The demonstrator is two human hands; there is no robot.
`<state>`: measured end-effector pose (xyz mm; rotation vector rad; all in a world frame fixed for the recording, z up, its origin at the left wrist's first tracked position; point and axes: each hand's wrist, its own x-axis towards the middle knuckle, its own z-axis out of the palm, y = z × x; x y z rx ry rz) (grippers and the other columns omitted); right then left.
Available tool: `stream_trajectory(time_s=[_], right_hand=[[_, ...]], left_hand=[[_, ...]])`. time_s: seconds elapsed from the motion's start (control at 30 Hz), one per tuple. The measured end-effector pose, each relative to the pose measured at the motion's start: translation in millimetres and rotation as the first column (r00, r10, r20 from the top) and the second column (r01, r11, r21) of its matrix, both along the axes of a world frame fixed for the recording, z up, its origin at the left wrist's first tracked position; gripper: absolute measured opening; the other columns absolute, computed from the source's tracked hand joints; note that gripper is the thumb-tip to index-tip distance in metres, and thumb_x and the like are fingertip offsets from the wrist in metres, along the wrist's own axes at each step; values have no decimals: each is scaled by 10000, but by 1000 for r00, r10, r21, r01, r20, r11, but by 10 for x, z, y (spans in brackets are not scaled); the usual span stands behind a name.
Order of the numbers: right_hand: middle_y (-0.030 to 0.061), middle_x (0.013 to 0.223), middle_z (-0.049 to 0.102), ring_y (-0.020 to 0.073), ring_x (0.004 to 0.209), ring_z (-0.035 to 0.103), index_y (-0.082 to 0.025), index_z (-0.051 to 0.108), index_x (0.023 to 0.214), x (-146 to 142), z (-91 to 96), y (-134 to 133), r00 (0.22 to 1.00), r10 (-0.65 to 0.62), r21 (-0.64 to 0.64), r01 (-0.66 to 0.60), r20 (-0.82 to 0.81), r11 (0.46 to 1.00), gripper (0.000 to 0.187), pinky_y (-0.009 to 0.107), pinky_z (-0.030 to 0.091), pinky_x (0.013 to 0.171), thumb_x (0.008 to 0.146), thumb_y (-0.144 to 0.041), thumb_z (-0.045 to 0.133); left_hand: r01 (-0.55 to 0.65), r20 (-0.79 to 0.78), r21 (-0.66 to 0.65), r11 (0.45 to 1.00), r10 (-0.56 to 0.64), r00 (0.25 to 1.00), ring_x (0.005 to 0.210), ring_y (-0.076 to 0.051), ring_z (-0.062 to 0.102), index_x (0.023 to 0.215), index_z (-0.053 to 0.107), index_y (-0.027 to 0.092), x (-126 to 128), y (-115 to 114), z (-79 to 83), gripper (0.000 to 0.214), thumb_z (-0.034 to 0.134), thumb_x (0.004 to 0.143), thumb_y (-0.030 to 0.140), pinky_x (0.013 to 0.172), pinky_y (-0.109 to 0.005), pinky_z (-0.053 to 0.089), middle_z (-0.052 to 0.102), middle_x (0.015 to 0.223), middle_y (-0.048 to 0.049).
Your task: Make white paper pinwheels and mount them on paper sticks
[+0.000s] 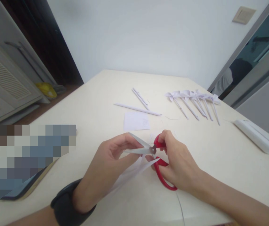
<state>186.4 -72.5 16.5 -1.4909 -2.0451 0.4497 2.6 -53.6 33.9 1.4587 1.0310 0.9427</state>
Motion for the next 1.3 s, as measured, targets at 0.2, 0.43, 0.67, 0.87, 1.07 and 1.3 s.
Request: stream_trajectory(time_s=[0.2, 0.43, 0.67, 0.87, 1.07, 1.3], right_hand=[[-41, 702, 535, 127, 538, 450, -237, 368, 847, -2, 44, -7, 999, -30, -50, 29, -21, 998, 247, 254, 361, 496, 724, -245, 582], [5, 853, 565, 148, 672, 521, -228, 382, 895, 151, 108, 180, 984, -143, -71, 136, -106, 988, 271, 292, 430, 613, 736, -264, 598], [40, 926, 576, 192, 789, 544, -221, 453, 924, 318, -37, 320, 986, -159, -157, 166, 57, 974, 220, 298, 443, 608, 733, -257, 556], [52, 946, 550, 197, 797, 525, -206, 481, 943, 305, -65, 303, 988, -61, -168, 85, 145, 982, 246, 329, 453, 656, 725, -274, 572], [63, 999, 534, 226, 919, 502, -203, 523, 971, 325, -96, 335, 982, 12, -125, 12, 187, 992, 224, 385, 442, 774, 775, -304, 560], [61, 1020, 525, 180, 932, 505, -195, 537, 961, 223, 30, 259, 997, 73, 116, -77, 36, 990, 118, 337, 440, 811, 850, -186, 500]], left_hand=[[21, 14, -14, 1000, -20, 1000, 762, -159, 646, 763, 629, 210, 3, -4, 35, 31, 620, 788, 195, 677, -238, 491, 695, 792, 5], [-8, -50, 144, 990, 15, 999, 800, -137, 588, 751, 594, 211, -14, -5, 17, 61, 599, 812, 208, 771, -234, 451, 613, 771, 14], [85, -51, 293, 952, -73, 996, 1032, -180, 574, 771, 548, 201, -33, -45, 89, 95, 551, 821, 120, 948, -310, 401, 666, 990, -23], [146, -220, 277, 950, -85, 972, 840, -156, 601, 772, 547, 212, -46, -34, 98, 76, 563, 820, 157, 797, -289, 465, 630, 807, 10], [137, -159, 76, 988, -123, 979, 828, -124, 591, 845, 537, 224, -11, 91, -72, 80, 606, 811, 246, 767, -240, 459, 599, 848, 27], [137, -131, -46, 989, -142, 981, 794, -116, 592, 884, 554, 224, -3, 129, -145, 102, 613, 801, 231, 705, -225, 451, 611, 855, 22]])
